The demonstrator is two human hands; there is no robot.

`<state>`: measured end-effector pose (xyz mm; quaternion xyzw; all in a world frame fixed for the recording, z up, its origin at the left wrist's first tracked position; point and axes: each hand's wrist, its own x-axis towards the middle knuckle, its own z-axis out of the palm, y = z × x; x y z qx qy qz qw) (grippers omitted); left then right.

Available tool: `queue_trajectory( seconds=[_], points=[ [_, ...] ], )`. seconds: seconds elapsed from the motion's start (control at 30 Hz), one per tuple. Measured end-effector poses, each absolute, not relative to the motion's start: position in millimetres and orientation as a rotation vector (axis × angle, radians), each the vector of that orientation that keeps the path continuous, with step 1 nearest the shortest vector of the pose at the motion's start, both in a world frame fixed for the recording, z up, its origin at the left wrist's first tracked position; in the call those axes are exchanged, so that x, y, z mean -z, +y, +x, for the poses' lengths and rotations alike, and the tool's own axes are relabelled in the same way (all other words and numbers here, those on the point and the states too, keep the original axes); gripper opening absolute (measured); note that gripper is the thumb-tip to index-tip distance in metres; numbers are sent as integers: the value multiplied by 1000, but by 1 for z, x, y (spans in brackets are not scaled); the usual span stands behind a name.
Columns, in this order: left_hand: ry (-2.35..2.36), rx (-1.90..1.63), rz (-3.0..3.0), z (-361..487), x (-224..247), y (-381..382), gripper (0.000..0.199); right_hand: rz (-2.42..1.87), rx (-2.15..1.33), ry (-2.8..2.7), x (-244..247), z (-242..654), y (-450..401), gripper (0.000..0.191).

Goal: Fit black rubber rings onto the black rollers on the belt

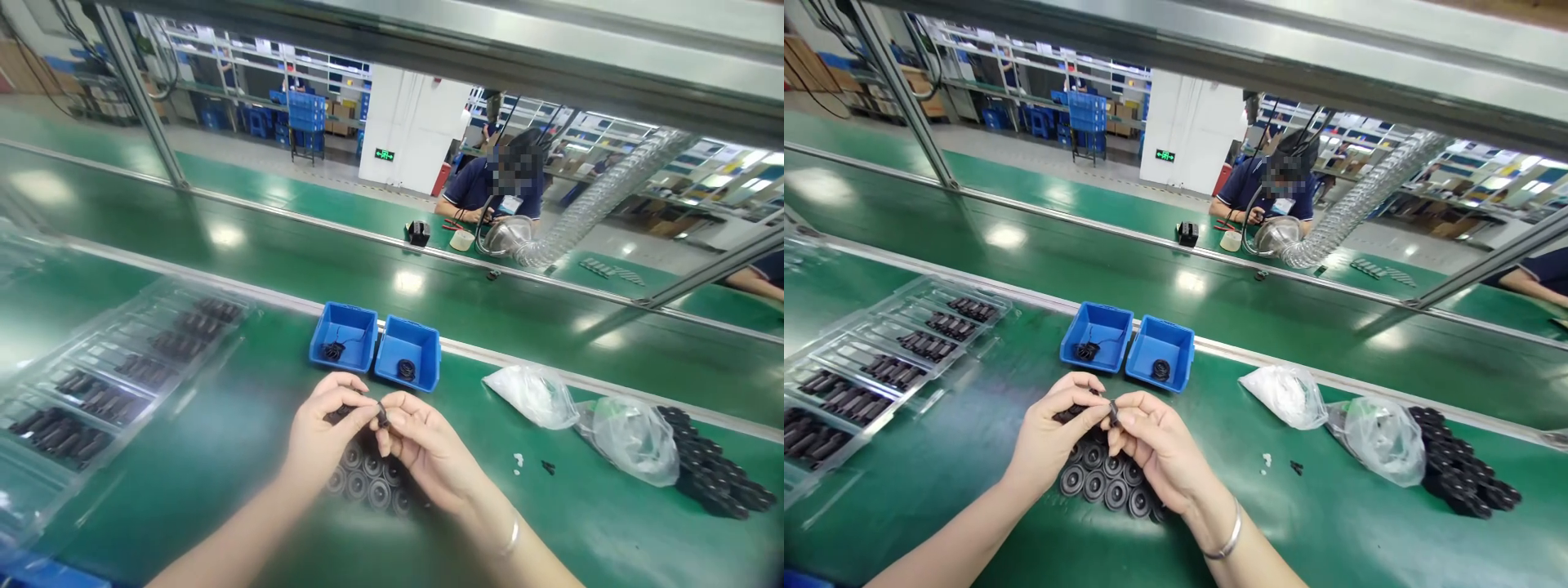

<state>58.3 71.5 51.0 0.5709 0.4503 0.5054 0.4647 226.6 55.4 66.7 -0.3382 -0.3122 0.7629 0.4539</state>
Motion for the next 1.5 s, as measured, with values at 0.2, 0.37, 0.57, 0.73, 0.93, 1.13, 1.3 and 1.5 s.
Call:
queue_trajectory(
  seconds=[0.2,0.37,0.57,0.73,0.93,1.13,1.3,1.5],
  points=[
    [1270,-1376,1591,62,-49,65,16,-809,-1873,-782,-70,222,56,23],
    [1299,-1415,1456,52,-68,96,23,-814,-1798,-791,-75,232,53,22],
    [1388,-1413,1431,46,-112,225,29,-848,-1802,-779,-66,260,43,21],
    [1493,-1242,1395,56,-123,318,32,-849,-1812,-773,-52,277,30,16],
    [1442,-1252,1323,50,-104,324,35,-867,-1840,-743,-46,294,24,17],
    [1284,-1400,1174,23,-82,250,26,-916,-1819,-832,-52,293,27,19],
    [1153,-1421,977,4,-63,169,35,-1120,-1604,-1129,-54,288,32,20],
    [1032,-1301,806,4,-41,119,30,-1325,-927,-1957,-50,274,43,19]
  ],
)
